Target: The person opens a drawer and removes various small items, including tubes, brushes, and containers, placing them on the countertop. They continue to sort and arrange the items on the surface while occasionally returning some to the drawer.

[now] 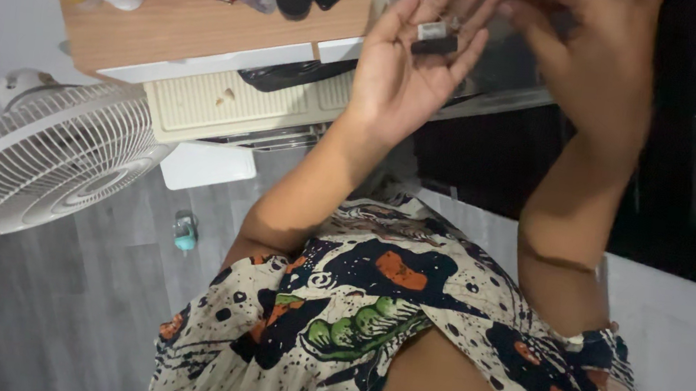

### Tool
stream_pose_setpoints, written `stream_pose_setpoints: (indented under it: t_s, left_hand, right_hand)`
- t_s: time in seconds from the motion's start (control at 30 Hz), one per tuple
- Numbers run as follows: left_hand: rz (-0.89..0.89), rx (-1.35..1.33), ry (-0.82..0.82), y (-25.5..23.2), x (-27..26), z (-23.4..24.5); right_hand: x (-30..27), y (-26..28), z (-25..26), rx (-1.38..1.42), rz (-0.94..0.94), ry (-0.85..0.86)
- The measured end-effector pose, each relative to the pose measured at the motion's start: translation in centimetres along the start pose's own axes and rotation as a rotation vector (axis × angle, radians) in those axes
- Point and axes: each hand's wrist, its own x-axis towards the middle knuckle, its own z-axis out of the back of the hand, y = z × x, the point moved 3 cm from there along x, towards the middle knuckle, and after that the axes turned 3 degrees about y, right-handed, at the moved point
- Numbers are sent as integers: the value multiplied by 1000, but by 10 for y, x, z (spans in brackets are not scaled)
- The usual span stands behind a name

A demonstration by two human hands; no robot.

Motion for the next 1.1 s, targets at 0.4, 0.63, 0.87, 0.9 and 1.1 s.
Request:
stream_pose_setpoints:
  t_s: [0.4,0.63,0.87,0.9,1.1]
  left_hand:
    - [41,8,-54,8,6,12]
    - [37,-8,-71,6,9,2]
    - [65,49,-133,7,5,2]
    - [65,22,-25,7,5,5]
    - [46,27,11,9,6,19]
  right_hand:
    - [-2,11,0,-52,16,61]
    - [-6,5,-11,-84,-21,85]
    - [1,10,-14,-131,50,100]
    - [3,12,-14,-155,68,99]
    - [-3,4,-5,51,-188,112]
